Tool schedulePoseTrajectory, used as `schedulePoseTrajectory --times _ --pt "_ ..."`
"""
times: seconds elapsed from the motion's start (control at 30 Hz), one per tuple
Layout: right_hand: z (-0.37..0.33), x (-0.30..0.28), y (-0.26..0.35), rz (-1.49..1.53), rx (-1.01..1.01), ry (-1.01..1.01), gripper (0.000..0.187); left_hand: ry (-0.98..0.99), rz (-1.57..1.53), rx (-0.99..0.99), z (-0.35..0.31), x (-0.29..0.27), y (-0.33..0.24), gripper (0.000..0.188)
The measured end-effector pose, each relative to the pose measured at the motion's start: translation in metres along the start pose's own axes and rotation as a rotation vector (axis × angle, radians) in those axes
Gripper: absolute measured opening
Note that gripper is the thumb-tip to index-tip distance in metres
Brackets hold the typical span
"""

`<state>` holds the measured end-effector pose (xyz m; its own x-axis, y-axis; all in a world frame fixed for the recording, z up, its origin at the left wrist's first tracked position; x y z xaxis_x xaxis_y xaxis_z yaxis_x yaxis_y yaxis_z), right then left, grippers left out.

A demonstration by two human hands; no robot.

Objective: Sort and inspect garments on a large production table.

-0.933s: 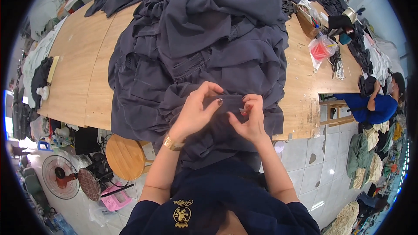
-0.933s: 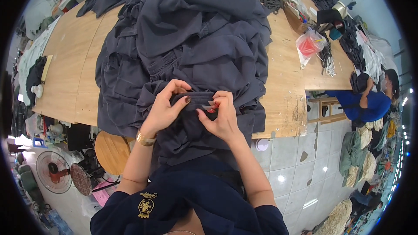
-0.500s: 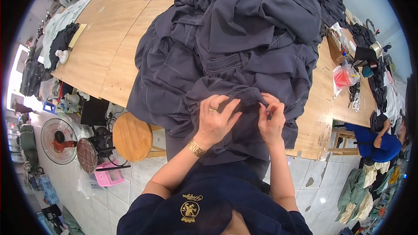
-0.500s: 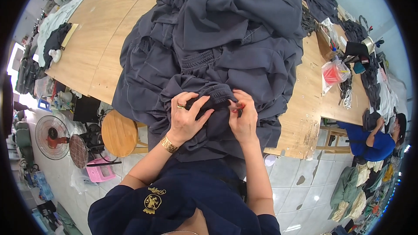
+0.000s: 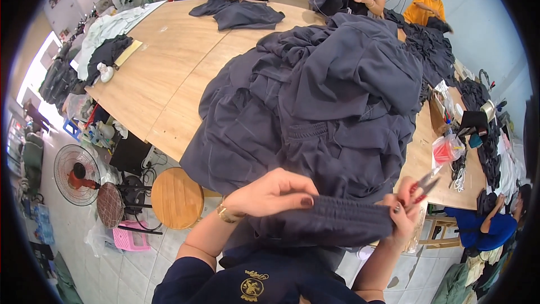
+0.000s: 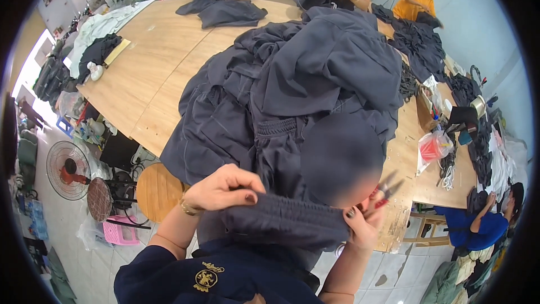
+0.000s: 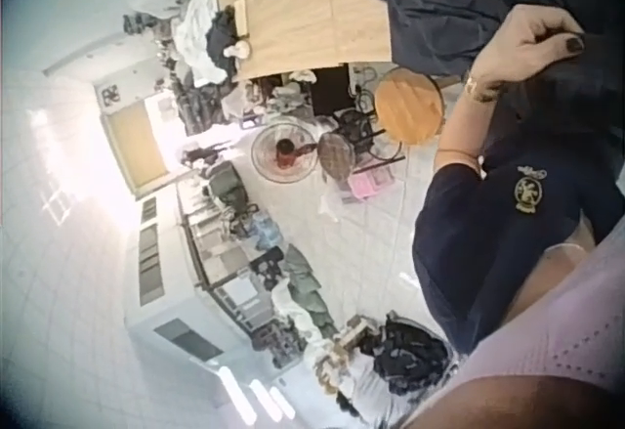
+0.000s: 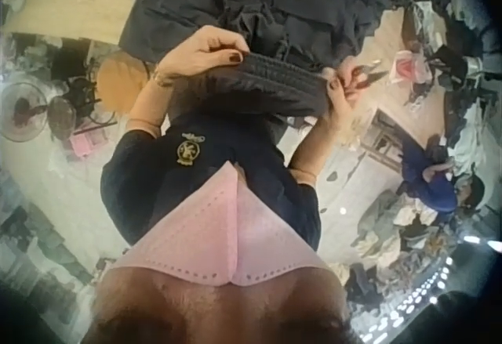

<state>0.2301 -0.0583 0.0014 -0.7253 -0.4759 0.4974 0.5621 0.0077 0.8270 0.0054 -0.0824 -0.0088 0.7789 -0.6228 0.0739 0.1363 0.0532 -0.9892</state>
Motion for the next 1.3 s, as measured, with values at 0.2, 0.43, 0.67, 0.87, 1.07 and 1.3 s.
schedulePoseTrajectory --times 0.2,0.43,0.67,0.87,1.07,1.3 --pt "0.002 -0.009 0.064 -0.075 -0.511 0.066 0.021 0.088 0.778 0.1 0.004 -0.013 -0.032 0.037" --pt "0.021 -0.058 0.079 -0.103 -0.519 0.136 0.032 -0.194 0.864 0.28 -0.008 -0.03 -0.116 0.035" --pt "0.113 -0.127 -0.02 -1.24 -0.229 -0.41 0.034 -0.552 1.459 0.134 0.079 -0.106 -0.011 0.049" --pt "0.099 -0.146 -0.033 -1.266 -0.262 -0.471 0.034 -0.753 1.008 0.088 0.059 -0.11 0.033 0.04" --pt "0.087 -0.135 -0.012 -1.298 -0.389 -0.526 0.028 -0.922 0.822 0.144 0.043 -0.088 0.04 0.02" --pt "0.078 -0.041 -0.028 -1.632 -0.364 -0.274 0.026 -0.804 0.954 0.339 0.067 -0.042 0.029 0.018"
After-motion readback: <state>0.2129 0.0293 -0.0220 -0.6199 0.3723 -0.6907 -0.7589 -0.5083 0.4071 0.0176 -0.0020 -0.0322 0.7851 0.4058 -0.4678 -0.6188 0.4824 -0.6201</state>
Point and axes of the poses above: each hand's wrist, its own z-axis towards the middle knuckle, its own x-axis out of the palm, y = z × x, the point moved 6 cm from there along z, towards the middle knuckle, and after that the axes turned 7 degrees about y, right-handed, at the moved point
